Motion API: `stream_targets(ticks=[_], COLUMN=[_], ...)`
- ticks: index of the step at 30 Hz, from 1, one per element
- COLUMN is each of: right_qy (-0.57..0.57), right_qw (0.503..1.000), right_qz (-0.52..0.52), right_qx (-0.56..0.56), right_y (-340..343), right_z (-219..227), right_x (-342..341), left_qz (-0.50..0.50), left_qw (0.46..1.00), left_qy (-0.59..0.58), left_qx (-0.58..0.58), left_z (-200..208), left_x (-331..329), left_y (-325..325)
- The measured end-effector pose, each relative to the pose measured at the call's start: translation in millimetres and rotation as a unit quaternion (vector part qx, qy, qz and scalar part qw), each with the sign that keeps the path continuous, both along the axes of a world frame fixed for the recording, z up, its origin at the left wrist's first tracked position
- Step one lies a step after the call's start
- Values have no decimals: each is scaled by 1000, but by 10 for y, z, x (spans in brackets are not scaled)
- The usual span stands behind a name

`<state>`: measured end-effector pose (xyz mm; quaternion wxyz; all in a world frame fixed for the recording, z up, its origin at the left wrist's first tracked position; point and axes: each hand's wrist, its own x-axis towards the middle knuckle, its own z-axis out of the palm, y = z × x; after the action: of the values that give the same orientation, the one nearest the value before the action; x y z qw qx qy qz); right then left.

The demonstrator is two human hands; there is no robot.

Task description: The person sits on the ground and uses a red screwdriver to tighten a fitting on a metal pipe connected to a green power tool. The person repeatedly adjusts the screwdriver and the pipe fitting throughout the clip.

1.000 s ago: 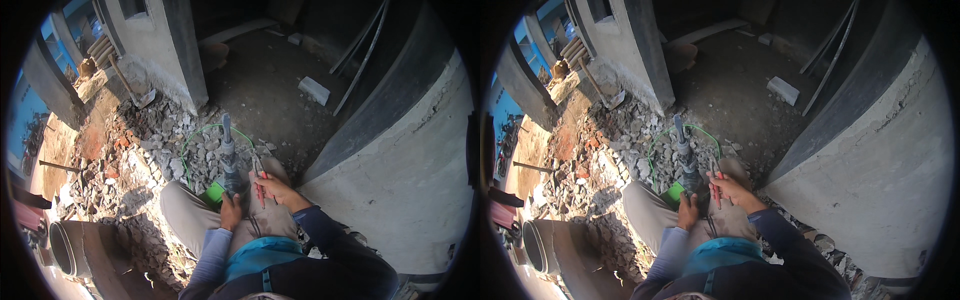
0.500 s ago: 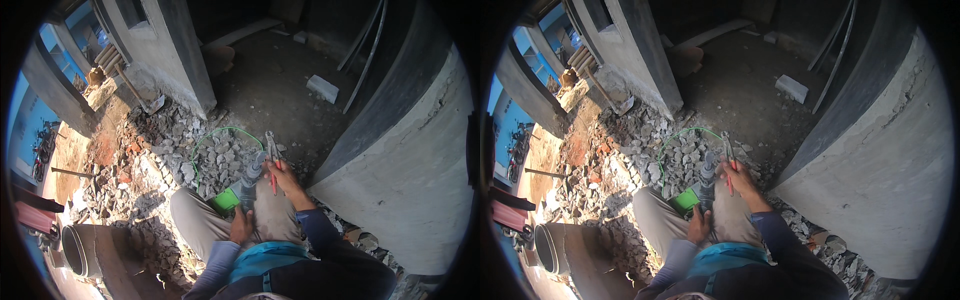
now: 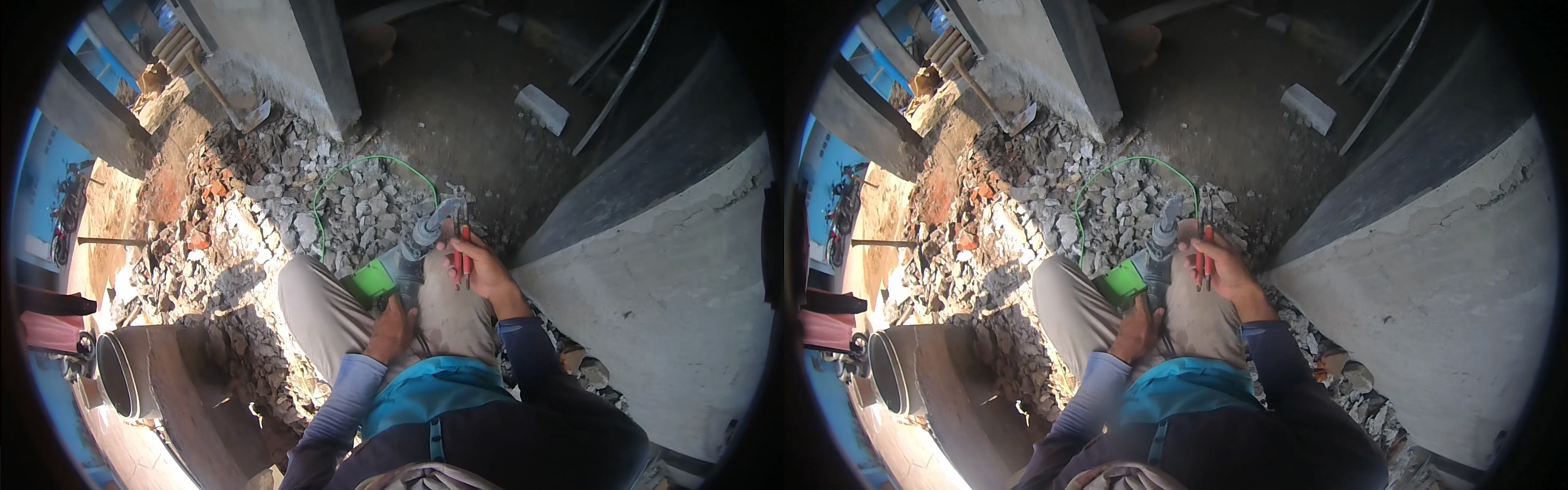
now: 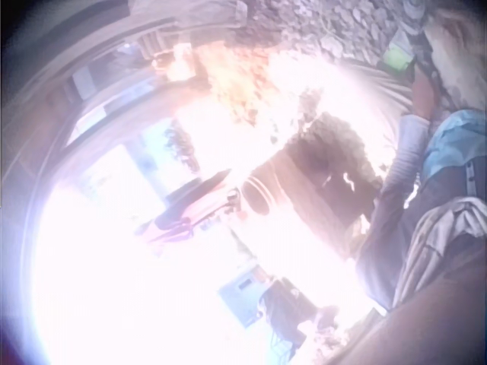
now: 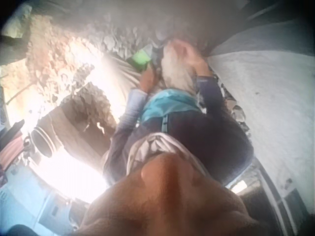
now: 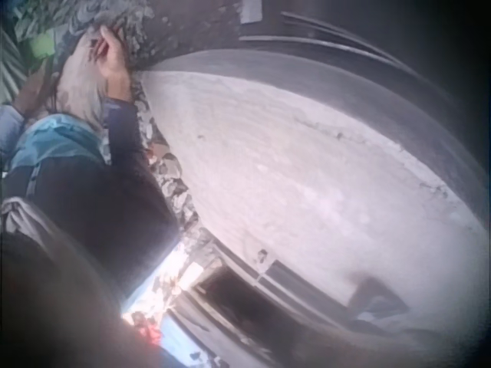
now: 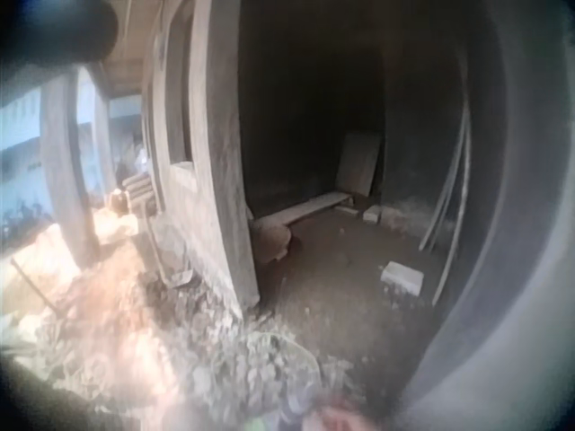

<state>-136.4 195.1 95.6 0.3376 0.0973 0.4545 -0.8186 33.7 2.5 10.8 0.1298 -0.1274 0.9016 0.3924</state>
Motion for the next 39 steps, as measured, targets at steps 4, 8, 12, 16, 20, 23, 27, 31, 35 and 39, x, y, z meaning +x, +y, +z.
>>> stream_targets(ticks=[4,8,12,16,20,23,27,31,35,39], right_qy=[3,86,216,261,378,443,503,413,335,325], right_qw=[997,957,890,803,687,575,376,526,664,705], right_qz=[78,187,245,343,407,443,475,455,371,325], right_qx=[8,202,319,412,468,526,616,588,556,540], right_y=[307,589,714,813,1000,901,618,447,741,800], right_z=[22,97,474,924,987,1237,1533,1908,1880,1855], right_x=[73,15,29,-63,-138,-112,77,74,-159,-362], left_qz=[-63,-104,-92,-23,-43,19,115,181,183,166], left_qw=[997,989,987,988,959,800,548,493,481,467], left_qy=[22,12,20,120,40,-11,-111,-66,-49,-34], left_qx=[-48,-100,-131,-91,277,600,821,848,856,868], left_z=[107,348,393,478,587,769,874,590,641,637], left_x=[-98,-294,-386,-480,-630,-688,-929,-994,-1044,-1084], left_y=[-129,-225,-304,-248,-28,417,797,994,1013,937])
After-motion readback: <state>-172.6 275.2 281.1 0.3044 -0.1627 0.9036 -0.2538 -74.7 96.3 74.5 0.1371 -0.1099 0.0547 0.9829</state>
